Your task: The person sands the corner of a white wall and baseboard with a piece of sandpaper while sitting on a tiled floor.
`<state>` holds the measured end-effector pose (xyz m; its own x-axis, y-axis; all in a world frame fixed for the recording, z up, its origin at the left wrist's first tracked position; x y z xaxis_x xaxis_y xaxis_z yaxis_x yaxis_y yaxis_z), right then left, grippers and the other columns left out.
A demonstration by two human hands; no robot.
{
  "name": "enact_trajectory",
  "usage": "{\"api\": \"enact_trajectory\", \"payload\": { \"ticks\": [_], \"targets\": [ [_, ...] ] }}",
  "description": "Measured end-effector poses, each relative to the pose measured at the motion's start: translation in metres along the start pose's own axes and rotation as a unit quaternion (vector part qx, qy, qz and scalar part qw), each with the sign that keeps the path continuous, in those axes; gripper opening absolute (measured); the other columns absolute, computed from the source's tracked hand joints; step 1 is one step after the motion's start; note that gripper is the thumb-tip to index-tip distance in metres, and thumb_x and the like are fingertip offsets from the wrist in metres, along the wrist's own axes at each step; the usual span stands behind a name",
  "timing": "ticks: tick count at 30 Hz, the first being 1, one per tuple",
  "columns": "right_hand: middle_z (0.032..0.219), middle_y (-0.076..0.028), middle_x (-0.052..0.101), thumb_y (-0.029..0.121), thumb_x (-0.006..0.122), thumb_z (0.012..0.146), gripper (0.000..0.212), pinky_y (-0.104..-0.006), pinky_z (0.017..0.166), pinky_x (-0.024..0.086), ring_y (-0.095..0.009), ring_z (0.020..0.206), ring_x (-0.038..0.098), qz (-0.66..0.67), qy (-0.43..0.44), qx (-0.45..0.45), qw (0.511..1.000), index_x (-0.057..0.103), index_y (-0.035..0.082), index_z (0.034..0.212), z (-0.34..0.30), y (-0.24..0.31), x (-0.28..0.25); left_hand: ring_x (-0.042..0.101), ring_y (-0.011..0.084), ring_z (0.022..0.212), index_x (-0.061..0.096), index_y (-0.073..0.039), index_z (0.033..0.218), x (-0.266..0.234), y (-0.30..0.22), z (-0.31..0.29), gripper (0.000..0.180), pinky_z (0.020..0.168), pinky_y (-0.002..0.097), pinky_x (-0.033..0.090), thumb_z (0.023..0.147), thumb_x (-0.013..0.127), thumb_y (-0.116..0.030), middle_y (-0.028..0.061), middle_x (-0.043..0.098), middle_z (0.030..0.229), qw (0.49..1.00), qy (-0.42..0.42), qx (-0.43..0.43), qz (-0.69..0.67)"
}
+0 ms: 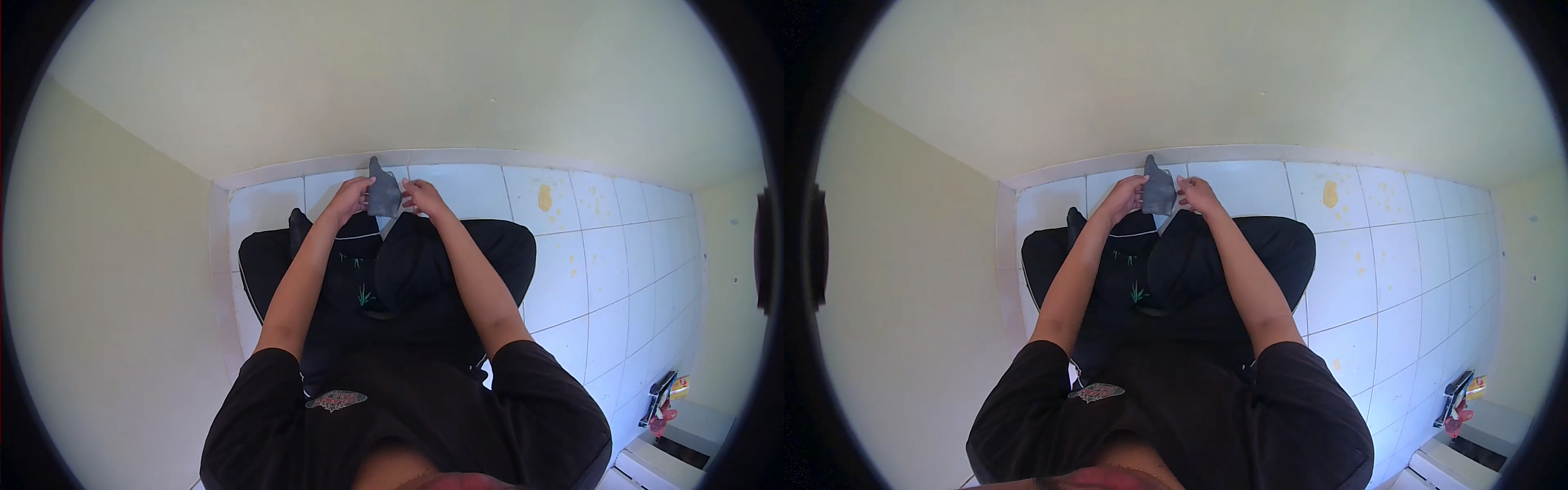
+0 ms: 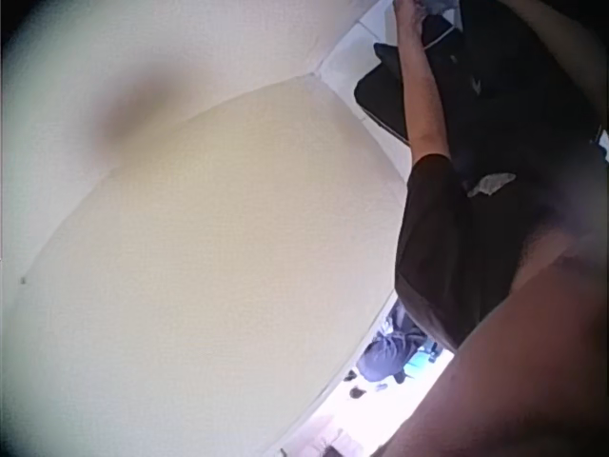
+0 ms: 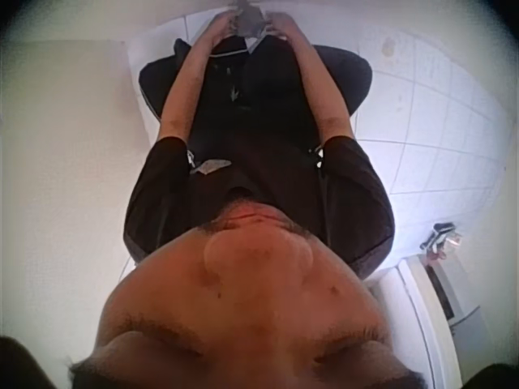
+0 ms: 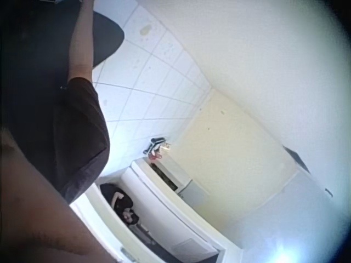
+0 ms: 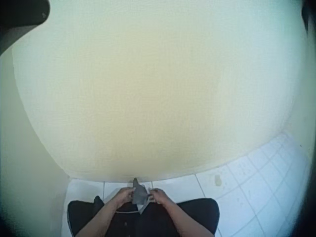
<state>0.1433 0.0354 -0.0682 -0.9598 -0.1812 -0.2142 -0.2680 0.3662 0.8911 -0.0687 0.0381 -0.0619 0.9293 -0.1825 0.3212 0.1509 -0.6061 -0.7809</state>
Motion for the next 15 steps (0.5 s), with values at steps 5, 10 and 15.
{"api": "enact_trajectory", "payload": {
  "ticks": [5, 10, 15],
  "targets": [
    [0.106, -0.01, 0.062, 0.042, 0.06, 0.091, 0.046, -0.0388, 0.081, 0.046, -0.022, 0.099, 0.058, 0.186, 0.147, 0.166, 0.957, 0.057, 0.007, 0.121, -0.005, -0.004, 0.004, 0.063, 0.0212, 0.092, 0.057, -0.008, 0.105, 0.013, 0.001, 0.006, 0.022, 0.078, 0.0361, 0.051, 0.093, 0.06, -0.027, 0.0092, 0.064, 0.1, 0.997, 0.075, 0.019, 0.0],
    [0.095, -0.002, 0.061, 0.034, 0.065, 0.088, 0.026, -0.037, 0.077, 0.044, -0.017, 0.089, 0.057, 0.188, 0.123, 0.104, 0.969, 0.06, 0.012, 0.103, -0.001, -0.003, -0.008, 0.063, 0.0208, 0.094, 0.057, -0.008, 0.104, 0.01, 0.006, 0.014, 0.019, 0.079, 0.0367, 0.051, 0.092, 0.06, -0.022, 0.0081, 0.063, 0.099, 0.998, 0.032, 0.011, 0.058],
    [0.088, 0.002, 0.06, 0.023, 0.071, 0.084, 0.018, -0.034, 0.075, 0.044, -0.013, 0.083, 0.057, 0.159, 0.101, 0.059, 0.98, 0.057, 0.016, 0.091, -0.002, 0.007, 0.0, 0.063, 0.0212, 0.094, 0.056, -0.002, 0.118, -0.005, 0.006, 0.017, 0.036, 0.075, 0.0351, 0.052, 0.086, 0.067, -0.017, 0.0083, 0.064, 0.101, 0.991, -0.023, 0.043, 0.126]
  ]
}}
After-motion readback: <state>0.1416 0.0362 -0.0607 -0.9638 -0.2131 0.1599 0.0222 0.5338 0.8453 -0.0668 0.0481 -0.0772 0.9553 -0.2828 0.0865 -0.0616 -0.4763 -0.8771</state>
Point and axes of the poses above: each hand's wrist, its own z-axis towards the middle knuckle, its own x-axis out of the palm, y = z × x, the point moved 3 cm from there along z, towards the middle knuckle
